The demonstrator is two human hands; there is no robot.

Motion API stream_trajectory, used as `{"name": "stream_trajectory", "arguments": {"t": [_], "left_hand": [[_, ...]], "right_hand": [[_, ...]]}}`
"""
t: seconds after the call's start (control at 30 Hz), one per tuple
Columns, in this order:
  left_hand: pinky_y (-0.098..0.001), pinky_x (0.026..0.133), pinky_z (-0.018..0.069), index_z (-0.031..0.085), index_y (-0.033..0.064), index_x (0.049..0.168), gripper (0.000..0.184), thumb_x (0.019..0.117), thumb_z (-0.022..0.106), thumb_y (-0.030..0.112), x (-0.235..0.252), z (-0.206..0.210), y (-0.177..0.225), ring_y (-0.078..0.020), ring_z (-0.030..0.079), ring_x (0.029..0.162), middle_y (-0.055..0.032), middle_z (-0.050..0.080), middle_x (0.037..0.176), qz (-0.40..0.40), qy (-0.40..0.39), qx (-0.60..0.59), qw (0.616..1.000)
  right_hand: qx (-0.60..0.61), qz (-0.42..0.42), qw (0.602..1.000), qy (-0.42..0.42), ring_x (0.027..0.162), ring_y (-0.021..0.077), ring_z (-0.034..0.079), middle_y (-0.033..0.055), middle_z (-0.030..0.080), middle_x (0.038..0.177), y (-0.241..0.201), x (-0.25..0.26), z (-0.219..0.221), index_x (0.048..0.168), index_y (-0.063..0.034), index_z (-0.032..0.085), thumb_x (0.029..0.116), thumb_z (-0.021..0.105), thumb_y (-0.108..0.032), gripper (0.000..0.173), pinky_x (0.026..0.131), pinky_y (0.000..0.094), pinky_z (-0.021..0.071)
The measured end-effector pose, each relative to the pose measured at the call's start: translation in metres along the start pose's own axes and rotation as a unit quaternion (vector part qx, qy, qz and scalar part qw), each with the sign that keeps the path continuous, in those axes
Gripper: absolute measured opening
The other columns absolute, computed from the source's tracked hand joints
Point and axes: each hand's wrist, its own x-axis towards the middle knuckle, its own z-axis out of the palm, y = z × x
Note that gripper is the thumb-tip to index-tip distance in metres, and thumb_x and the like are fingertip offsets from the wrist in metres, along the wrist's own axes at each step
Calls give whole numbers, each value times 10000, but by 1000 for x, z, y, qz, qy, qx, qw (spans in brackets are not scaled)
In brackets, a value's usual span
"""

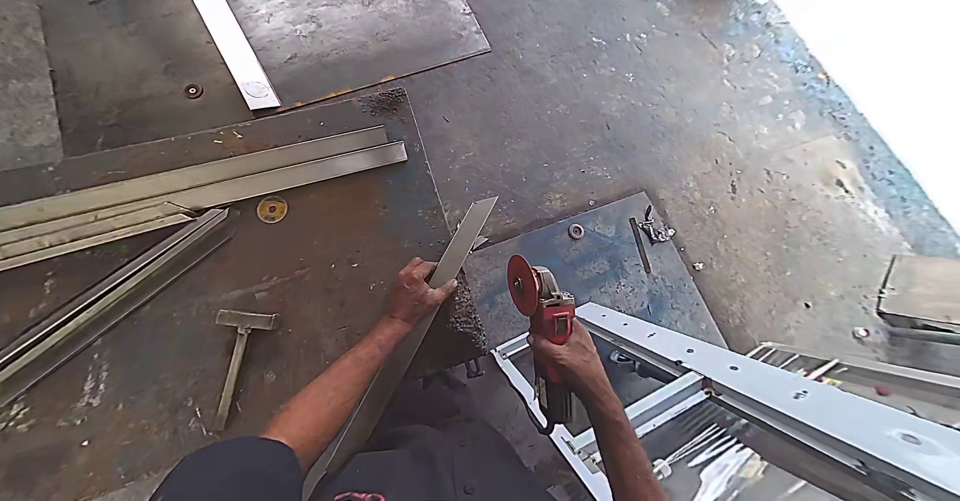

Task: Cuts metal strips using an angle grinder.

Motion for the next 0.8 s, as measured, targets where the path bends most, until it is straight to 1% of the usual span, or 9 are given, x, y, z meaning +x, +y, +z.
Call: {"name": "stream_trajectory", "arguments": {"t": [0.13,0.17,0.23,0.27,0.3,0.43,0.5,0.57,0.8], "left_hand": [[-309,851,580,770,76,1082,534,789,801,522,9,4,-7,-139,689,908,-72,723,994,12,2,-16,1000],[-314,865,579,759,82,1127,564,797,791,538,9,5,-9,-143,689,929,-74,720,1018,15,-4,-13,1000],[-323,896,576,723,102,1268,655,806,776,564,9,6,-10,-150,685,967,-83,712,1081,15,-19,-10,1000],[-324,894,573,702,113,1319,702,803,776,582,9,5,-9,-153,678,962,-88,705,1091,13,-25,-10,1000],[-323,885,571,692,119,1343,730,801,775,601,9,5,-9,-155,672,947,-91,698,1085,10,-29,-8,1000],[-330,851,574,714,149,1322,680,828,737,615,12,8,-9,-154,675,911,-82,711,1043,4,-26,11,1000],[-330,839,575,720,153,1315,660,829,740,600,13,7,-8,-156,674,901,-81,713,1029,3,-25,16,1000],[-335,827,575,723,153,1310,655,823,745,591,12,8,-7,-160,675,887,-84,715,1016,3,-22,16,1000],[-370,806,579,724,167,1311,673,810,729,617,14,10,-10,-178,679,874,-80,713,998,0,-21,35,999]], "right_hand": [[-10,-6,1000,-14,879,113,702,21,718,977,-9,17,3,1197,-87,633,662,848,-371,643,811,364,597],[-8,-7,1000,-19,871,108,703,15,718,969,-11,21,4,1191,-90,633,662,846,-370,636,805,356,601],[0,-11,1000,-28,859,106,709,13,720,961,-12,31,6,1183,-86,633,667,846,-374,628,796,352,609],[1,-9,999,-31,860,110,709,17,720,961,-13,36,7,1182,-84,634,668,847,-377,629,797,356,608],[-1,-6,999,-32,860,115,711,20,720,963,-13,41,8,1184,-83,633,667,849,-381,634,796,363,611],[-20,2,999,-38,881,110,704,22,713,990,-16,60,12,1223,-87,615,662,847,-411,688,811,367,603],[-26,0,999,-45,879,115,710,24,717,992,-16,70,15,1224,-87,618,658,849,-436,704,809,372,610],[-42,1,998,-53,890,121,702,27,711,1000,-17,77,17,1225,-84,618,659,841,-455,712,822,383,598],[-50,-2,996,-69,908,108,699,27,711,1015,-21,94,22,1234,-86,617,665,841,-449,711,831,363,594]]}}
